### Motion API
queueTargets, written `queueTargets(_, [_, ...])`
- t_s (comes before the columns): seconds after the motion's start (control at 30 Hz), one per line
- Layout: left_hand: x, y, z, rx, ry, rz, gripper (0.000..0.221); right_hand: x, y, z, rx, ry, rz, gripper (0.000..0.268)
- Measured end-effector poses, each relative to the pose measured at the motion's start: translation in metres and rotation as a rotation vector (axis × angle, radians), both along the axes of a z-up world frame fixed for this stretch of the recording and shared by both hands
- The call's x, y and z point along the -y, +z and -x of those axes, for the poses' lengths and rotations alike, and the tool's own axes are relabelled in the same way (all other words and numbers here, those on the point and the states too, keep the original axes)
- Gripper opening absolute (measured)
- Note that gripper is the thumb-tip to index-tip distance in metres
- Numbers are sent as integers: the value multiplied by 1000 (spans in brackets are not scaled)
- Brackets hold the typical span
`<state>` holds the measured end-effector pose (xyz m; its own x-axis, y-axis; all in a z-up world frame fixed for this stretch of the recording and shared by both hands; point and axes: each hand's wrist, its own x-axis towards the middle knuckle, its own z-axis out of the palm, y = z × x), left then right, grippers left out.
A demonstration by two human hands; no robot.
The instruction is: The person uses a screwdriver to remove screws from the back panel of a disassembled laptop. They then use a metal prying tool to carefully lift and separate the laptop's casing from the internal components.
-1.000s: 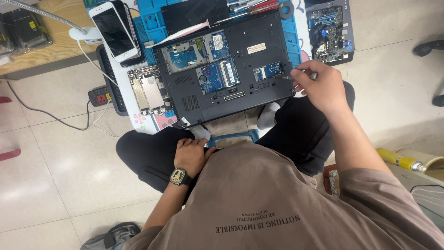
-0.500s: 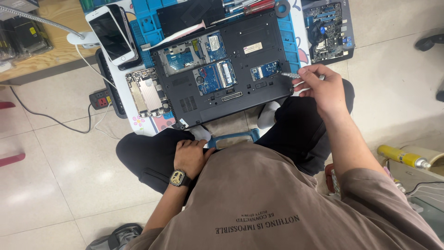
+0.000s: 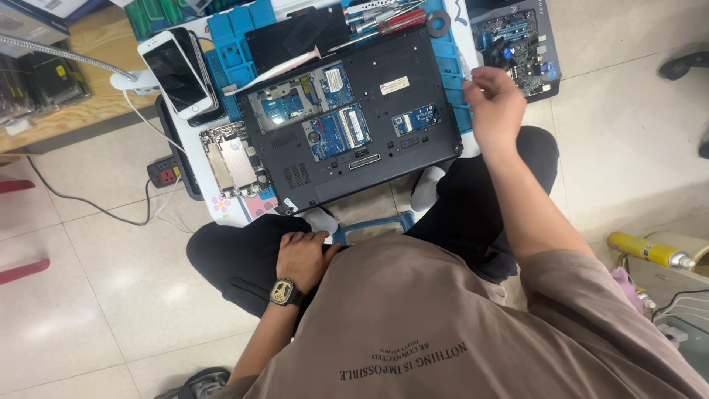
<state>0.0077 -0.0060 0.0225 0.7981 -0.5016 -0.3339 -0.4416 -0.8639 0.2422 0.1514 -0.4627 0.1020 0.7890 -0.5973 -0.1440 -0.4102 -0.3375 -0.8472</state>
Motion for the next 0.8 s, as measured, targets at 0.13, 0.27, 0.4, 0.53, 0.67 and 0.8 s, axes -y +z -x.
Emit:
queueTargets(0.13, [0,0,0,-13,2,-16,46,4,-20,6,-2,181,212,17])
queueTargets(0.27, [2,0,-1,-12,-4,-31,45,13,-32,10,-23,317,312,18])
queueTargets(0.4, [4,4,-3,-28,-6,-36,43,25,-40,6,-27,368,286,21])
queueTargets(0.53, [0,21,-1,-43,13,17,44,35,-40,-14,77,409,337,18])
queueTargets(0.67, [-19,50,8,120,60,199,34,42,-27,-53,163,464,417,15])
queueTargets(0.8, [-54,86,10,385,155,265,25,46,-18,-97,175,454,444,15])
